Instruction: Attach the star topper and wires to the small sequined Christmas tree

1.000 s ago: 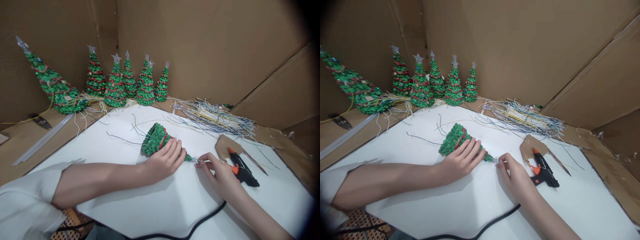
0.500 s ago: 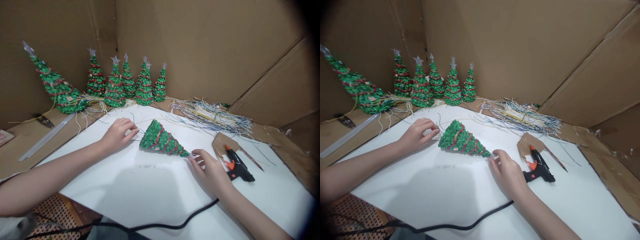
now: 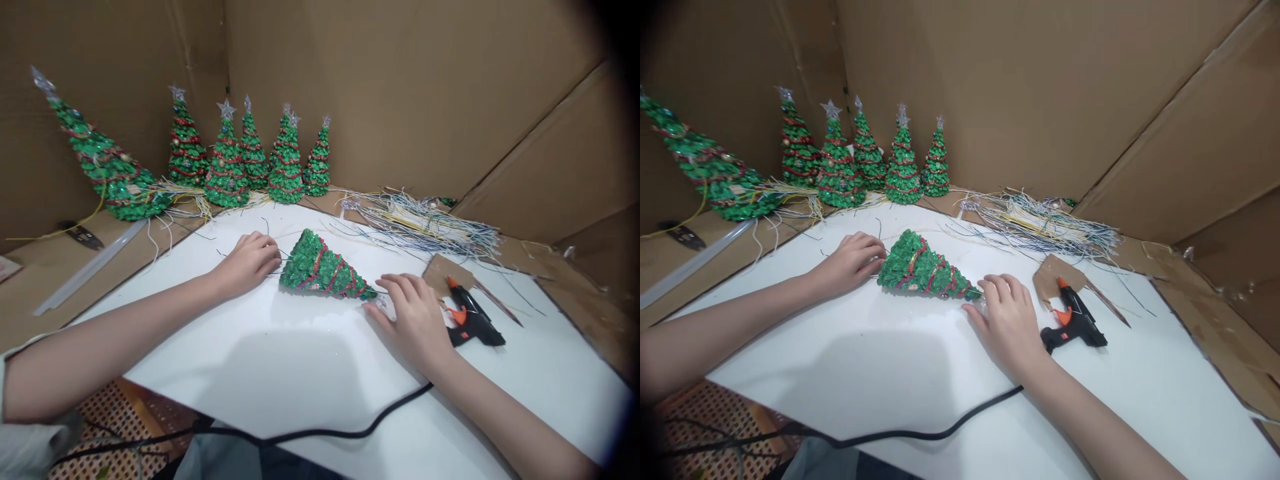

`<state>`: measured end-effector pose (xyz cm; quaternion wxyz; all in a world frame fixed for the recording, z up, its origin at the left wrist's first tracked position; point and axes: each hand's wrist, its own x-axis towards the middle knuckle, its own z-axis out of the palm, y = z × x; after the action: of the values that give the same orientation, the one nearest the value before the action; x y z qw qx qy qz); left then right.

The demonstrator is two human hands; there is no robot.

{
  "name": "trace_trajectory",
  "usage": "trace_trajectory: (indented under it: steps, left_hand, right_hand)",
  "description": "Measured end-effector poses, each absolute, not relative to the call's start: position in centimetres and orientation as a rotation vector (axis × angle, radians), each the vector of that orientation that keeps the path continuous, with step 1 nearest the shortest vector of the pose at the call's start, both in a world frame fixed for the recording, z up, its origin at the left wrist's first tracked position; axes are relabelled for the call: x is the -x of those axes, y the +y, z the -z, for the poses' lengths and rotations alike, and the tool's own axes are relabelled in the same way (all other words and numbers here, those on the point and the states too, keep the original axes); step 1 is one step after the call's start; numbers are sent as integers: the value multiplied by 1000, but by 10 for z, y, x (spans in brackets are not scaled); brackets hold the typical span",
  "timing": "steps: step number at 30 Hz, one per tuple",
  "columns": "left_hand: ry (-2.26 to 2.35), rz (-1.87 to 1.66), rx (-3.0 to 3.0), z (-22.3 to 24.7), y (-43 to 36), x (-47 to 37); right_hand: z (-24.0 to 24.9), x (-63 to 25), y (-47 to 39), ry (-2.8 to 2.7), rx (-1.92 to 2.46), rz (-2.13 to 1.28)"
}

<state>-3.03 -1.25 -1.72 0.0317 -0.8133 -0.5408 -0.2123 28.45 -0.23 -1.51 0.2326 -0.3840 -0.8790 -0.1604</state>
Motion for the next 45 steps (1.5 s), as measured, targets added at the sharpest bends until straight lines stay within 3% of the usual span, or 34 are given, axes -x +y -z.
trace_trajectory:
  steps: [4,10,30,39,45]
  left_hand:
    - [-1777,746,2567,8,-13,30]
    - [-1998,838,2679,-1,-19,30]
    - [-1939,281,2534,-5,-20,24]
    - [-2109,623,2640,-4,-8,28]
    - [-2526,889,3008,-33,2,35]
  right_hand:
    - [0,-259,3,-2539,913,356]
    - [-13,-224,12,-2711,1126,65]
    - [-17,-225,13,-2647,1194,-105]
    - [-28,-288,19,-2589,1449,-267]
    - [-20,-289,14,-2566,1376,-114]
